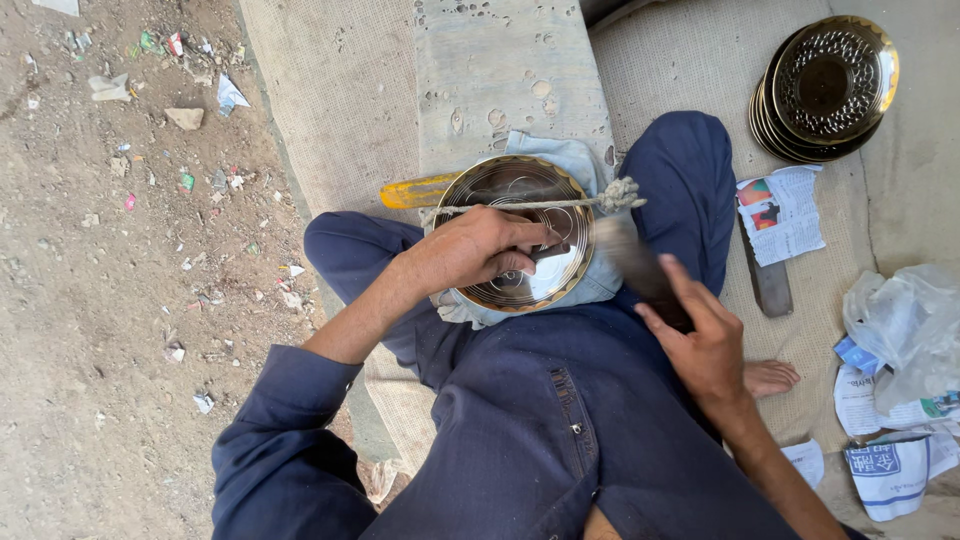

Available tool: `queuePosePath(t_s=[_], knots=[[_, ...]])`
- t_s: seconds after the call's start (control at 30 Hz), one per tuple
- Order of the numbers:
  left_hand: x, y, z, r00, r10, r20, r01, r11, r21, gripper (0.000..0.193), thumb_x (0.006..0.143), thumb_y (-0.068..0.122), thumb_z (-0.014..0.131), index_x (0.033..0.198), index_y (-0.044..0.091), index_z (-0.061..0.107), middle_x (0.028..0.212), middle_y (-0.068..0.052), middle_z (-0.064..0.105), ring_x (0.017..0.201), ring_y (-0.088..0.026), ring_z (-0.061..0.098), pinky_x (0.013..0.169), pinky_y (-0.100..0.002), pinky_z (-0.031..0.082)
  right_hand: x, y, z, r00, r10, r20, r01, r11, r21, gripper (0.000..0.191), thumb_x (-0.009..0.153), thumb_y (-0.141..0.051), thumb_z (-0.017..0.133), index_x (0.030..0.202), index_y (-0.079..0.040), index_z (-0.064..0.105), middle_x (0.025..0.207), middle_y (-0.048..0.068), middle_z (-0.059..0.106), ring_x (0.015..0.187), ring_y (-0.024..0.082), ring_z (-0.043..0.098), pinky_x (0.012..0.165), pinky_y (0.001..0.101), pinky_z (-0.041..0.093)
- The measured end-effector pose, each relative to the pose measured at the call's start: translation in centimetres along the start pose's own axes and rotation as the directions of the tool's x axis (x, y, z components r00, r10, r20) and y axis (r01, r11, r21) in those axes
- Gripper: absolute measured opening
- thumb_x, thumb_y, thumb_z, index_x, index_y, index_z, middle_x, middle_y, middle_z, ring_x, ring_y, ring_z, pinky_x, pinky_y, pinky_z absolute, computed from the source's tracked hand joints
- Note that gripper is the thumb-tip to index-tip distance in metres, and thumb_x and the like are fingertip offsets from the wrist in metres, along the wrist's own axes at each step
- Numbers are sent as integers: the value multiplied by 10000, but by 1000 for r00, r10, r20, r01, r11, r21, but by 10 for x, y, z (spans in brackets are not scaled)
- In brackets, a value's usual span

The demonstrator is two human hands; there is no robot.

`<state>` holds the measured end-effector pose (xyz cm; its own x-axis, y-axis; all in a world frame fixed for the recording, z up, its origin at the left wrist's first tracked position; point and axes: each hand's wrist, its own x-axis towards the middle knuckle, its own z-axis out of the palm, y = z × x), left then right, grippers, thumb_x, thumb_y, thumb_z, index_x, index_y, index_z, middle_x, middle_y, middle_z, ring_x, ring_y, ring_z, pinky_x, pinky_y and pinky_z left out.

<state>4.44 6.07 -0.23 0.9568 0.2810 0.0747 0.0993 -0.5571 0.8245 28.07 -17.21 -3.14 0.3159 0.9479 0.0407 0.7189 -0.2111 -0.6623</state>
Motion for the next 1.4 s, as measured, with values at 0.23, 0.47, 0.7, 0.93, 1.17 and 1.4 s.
queuePosePath(t_s=[0.23,0.47,0.7,0.93,1.17,1.4], knots=[[-7,9,8,984,-151,-93,151,989,-9,410,867,166,782,1250,76,666,933,-127,754,875,-307,748,776,-405,552,26,-2,-13,989,-115,89,112,993,30,678,777,-154,875,1413,-106,643,939,88,733,785,143,680,700,293,538],[-27,22,23,871,-336,-357,302,942,-148,429,864,95,790,1269,67,653,853,-119,722,718,-239,718,660,-347,545,79,-11,-35,957,-195,214,201,980,-4,667,838,-218,856,1459,-169,617,1088,67,727,895,178,671,766,348,552],[-36,30,55,626,-468,-624,440,872,-213,444,877,91,805,1285,43,637,760,-82,673,620,-143,631,603,-283,521,150,-57,-55,850,-162,501,220,974,-59,646,911,-342,768,1517,-332,546,985,9,739,762,171,711,646,325,576],[-38,41,77,357,-517,-778,510,806,-302,429,899,67,796,1289,28,620,755,-68,679,612,-116,618,599,-258,510,178,-106,-63,711,-625,322,645,762,56,656,887,-349,768,1507,-270,566,1034,92,701,826,297,699,705,411,573],[-38,40,89,278,-526,-803,502,793,-346,384,911,75,800,1231,-1,601,734,-49,629,605,-90,584,580,-235,503,176,-130,-67,697,-501,513,673,704,-225,689,832,-447,756,1482,-313,570,819,59,658,664,269,685,604,420,569],[-38,36,89,372,-478,-796,414,853,-318,437,926,66,783,1304,3,573,815,-44,618,652,-73,586,610,-225,518,176,-122,-73,732,-370,573,655,615,-439,678,864,-472,727,1505,-350,544,799,44,629,644,233,680,536,392,561]])
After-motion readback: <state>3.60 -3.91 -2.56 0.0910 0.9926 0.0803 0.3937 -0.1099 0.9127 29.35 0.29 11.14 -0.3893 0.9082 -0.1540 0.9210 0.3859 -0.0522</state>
